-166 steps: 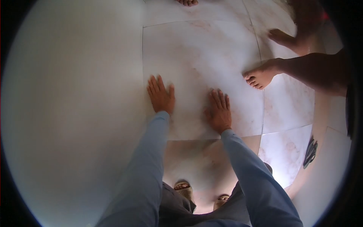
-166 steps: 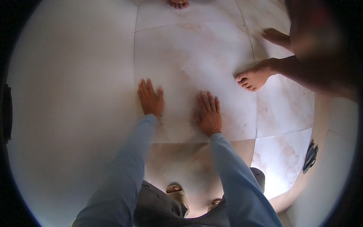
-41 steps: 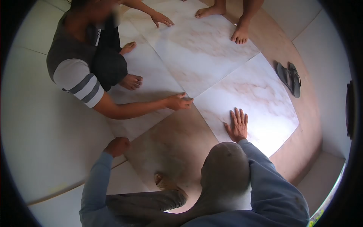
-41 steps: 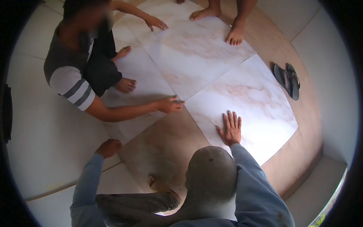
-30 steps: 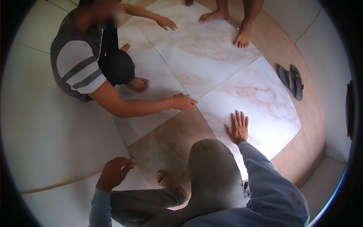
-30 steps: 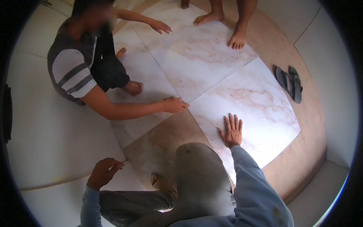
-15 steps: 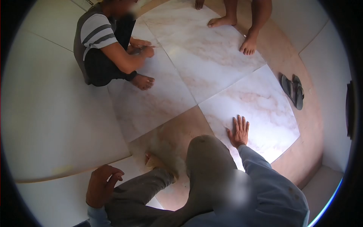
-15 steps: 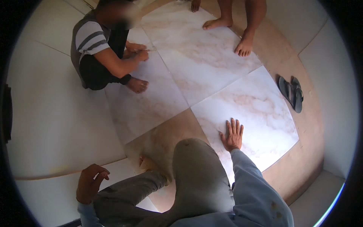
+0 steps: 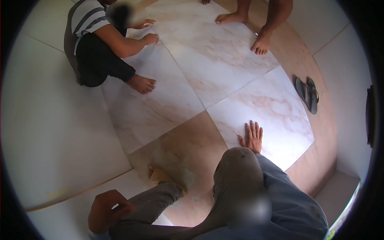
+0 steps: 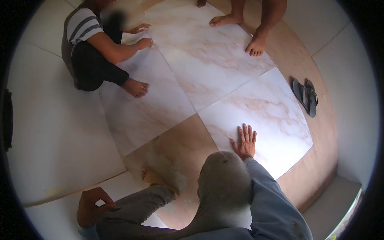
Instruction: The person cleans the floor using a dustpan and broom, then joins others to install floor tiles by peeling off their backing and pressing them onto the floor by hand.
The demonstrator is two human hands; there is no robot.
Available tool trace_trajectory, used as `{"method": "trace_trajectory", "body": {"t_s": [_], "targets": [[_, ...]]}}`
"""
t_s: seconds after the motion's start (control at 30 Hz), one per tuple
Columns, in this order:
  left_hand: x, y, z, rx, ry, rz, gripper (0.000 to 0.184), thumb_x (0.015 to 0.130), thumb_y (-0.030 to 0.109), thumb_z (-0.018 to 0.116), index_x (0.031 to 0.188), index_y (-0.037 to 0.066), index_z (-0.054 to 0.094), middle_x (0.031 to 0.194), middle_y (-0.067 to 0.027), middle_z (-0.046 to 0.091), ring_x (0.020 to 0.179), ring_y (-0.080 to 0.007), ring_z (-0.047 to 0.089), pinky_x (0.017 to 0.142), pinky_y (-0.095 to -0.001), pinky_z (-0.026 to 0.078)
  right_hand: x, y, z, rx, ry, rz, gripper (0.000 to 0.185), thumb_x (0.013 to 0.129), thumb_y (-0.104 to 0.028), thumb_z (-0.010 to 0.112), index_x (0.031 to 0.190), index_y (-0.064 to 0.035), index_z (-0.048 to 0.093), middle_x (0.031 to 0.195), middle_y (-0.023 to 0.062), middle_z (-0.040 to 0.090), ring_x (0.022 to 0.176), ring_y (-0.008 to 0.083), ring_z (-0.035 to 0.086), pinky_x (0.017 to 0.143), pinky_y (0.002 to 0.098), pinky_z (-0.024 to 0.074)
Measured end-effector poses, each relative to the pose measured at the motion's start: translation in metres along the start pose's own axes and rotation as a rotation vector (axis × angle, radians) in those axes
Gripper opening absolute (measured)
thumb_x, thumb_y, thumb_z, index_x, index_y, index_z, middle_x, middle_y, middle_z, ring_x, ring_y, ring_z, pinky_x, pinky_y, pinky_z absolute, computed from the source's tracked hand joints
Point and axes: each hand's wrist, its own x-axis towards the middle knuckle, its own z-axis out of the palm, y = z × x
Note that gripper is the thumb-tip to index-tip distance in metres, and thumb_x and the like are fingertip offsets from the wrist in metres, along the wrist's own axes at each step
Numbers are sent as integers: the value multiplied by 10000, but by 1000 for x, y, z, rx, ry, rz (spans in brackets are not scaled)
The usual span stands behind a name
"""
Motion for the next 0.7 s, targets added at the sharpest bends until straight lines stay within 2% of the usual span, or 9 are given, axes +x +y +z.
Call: {"method": "trace_trajectory", "body": {"t_s": [0.07,0.17,0.27,0.37,0.47,0.7], "targets": [[-6,-3,3,24,-47,18,118,774,197,790,770,102,719,742,-66,668,664,-217,636,611,-313,509,-5,-2,3,5,12,1,745,921,-540,465,1543,-188,255,1631,45,143,1513,249,38,1228,465,-15],[-13,1,3,51,-91,-2,129,733,137,807,751,58,706,739,-83,680,685,-203,662,638,-313,507,-6,-3,6,5,22,1,743,918,-539,472,1540,-190,263,1629,47,151,1513,250,44,1228,467,-10],[-20,1,5,7,-27,-3,115,740,140,794,760,69,706,740,-80,677,678,-219,659,635,-324,514,-8,-4,6,-5,22,6,738,917,-534,478,1537,-189,272,1627,49,159,1512,252,48,1227,471,-5],[-26,1,2,91,-73,-86,118,752,158,783,770,77,699,745,-75,673,679,-234,655,637,-338,519,-6,-6,6,-6,26,9,734,914,-524,488,1531,-184,284,1624,50,168,1512,256,53,1225,477,1],[-27,-5,3,49,-55,29,120,761,171,768,775,80,691,746,-71,668,680,-245,651,634,-347,520,-6,-5,8,3,53,-1,733,906,-513,504,1524,-178,297,1621,54,179,1511,261,61,1224,482,10],[-29,-18,1,73,-37,156,157,780,212,764,756,85,675,732,-69,654,664,-250,635,616,-354,512,-7,-5,4,28,42,-1,736,896,-503,523,1520,-174,311,1619,61,187,1511,257,65,1223,484,7]]}}
